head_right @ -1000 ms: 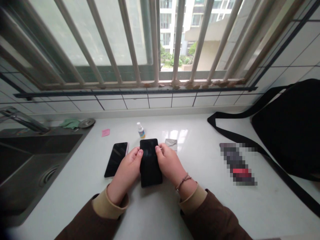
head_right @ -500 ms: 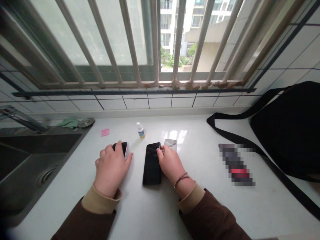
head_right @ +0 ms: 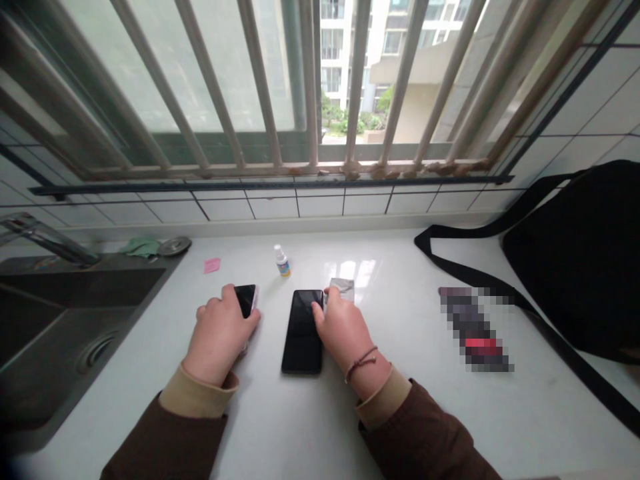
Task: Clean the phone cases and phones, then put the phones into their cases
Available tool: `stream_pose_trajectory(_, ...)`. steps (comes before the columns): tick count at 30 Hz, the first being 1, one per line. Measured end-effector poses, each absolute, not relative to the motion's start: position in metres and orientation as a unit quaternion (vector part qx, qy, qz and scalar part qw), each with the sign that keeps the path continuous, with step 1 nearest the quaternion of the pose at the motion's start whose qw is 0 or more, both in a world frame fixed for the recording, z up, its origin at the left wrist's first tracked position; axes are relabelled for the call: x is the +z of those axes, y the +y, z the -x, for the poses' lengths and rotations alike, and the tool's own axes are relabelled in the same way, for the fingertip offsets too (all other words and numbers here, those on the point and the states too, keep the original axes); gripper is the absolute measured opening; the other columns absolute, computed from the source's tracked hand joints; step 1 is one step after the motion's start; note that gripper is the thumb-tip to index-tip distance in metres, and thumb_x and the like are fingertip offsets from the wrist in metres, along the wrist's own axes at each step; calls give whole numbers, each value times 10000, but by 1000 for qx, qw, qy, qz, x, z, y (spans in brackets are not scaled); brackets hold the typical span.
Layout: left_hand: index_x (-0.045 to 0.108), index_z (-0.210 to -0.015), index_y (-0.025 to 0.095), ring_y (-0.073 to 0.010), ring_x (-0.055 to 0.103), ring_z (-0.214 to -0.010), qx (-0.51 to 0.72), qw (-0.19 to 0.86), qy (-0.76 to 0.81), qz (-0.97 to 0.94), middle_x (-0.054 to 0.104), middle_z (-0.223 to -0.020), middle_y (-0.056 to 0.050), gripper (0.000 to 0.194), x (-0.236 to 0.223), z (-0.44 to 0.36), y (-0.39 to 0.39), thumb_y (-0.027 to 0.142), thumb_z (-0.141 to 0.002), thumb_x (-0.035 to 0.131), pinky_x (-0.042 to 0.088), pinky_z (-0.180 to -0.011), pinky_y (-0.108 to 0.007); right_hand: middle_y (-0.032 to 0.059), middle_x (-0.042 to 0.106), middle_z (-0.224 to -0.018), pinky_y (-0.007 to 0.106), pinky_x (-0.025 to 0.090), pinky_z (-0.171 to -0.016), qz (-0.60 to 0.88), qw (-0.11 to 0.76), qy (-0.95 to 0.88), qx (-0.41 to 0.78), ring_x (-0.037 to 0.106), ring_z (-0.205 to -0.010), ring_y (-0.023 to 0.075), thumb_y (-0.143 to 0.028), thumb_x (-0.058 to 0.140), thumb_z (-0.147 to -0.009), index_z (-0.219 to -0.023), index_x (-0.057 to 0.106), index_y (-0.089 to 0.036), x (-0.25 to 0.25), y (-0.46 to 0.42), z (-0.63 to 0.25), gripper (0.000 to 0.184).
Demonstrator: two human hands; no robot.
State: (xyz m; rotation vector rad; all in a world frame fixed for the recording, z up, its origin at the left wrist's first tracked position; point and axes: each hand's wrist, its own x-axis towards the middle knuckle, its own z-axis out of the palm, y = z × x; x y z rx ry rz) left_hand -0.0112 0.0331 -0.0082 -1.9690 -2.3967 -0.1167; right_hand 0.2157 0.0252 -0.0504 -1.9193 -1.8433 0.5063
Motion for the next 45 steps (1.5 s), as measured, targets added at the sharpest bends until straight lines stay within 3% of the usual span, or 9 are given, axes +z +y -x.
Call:
stream_pose_trajectory(5,575,-1324,87,-385,694,-1083,-158,-43,-714,680,732,-1153,-215,514,-8,3,33,372,-906,665,511,-1018,-491,54,710,-711,344,499,-637,626,348,-649,255,714,-672,258,-510,525,-1084,-1245,667,-185,-38,22,-213,389)
stream_pose_trajectory(11,633,-1282,170,-358,674,-1180,-291,-159,-599,729,730,-1260,-169,492,-10,-24,16,424,-880,758,520,-1064,-500,34,748,-839,270,590,-534,501,408,-516,563,718,-620,162,-649,604,-1006,-1165,664,-197,-42,20,-199,483)
stream_pose_trajectory(17,684,-1275,206,-357,666,-1208,-329,-193,-563,734,736,-1270,-145,480,-6,-32,7,401,-856,814,511,-1082,-517,-46,626,-627,227,555,-510,468,436,-472,606,633,-517,117,-607,676,-949,-975,661,-184,-47,24,-200,424)
stream_pose_trajectory(20,718,-1251,223,-323,703,-1144,-365,-264,-554,700,747,-1249,-135,441,-4,-28,9,498,-910,772,567,-960,-444,-59,600,-596,207,491,-467,461,466,-444,611,578,-471,99,-612,699,-924,-951,642,-187,-43,25,-204,429)
stream_pose_trajectory(24,700,-1273,188,-244,748,-925,-469,-459,-536,531,790,-1088,-112,511,-3,-23,17,602,-975,667,579,-764,-334,-64,578,-599,186,423,-446,413,473,-421,655,521,-457,74,-631,726,-912,-921,621,-192,-35,22,-204,451)
stream_pose_trajectory(29,757,-996,129,-200,719,-712,-471,-672,-433,373,800,-883,-101,476,1,-22,20,598,-918,759,579,-675,-307,-66,560,-642,193,419,-444,363,431,-437,701,508,-479,75,-651,729,-934,-983,637,-188,-33,17,-201,475)
stream_pose_trajectory(36,800,-1046,107,-186,719,-721,-481,-680,-408,374,793,-859,-95,471,-2,-22,19,559,-914,799,561,-662,-278,-74,522,-649,189,383,-432,366,421,-454,695,460,-471,63,-693,712,-943,-976,627,-188,-37,20,-201,513)
stream_pose_trajectory(40,807,-961,112,-147,662,-652,-530,-645,-423,352,761,-773,-55,419,-5,-22,22,521,-878,844,527,-634,-254,-59,548,-655,217,430,-468,382,413,-479,673,514,-491,85,-754,644,-957,-914,586,-204,-37,19,-202,555)
stream_pose_trajectory(45,791,-886,120,-118,623,-644,-614,-583,-440,300,752,-781,-33,416,-9,-21,28,504,-788,920,486,-611,-226,-46,575,-604,222,389,-430,409,334,-571,629,548,-457,110,-802,485,-1010,-913,568,-215,-37,14,-201,601)
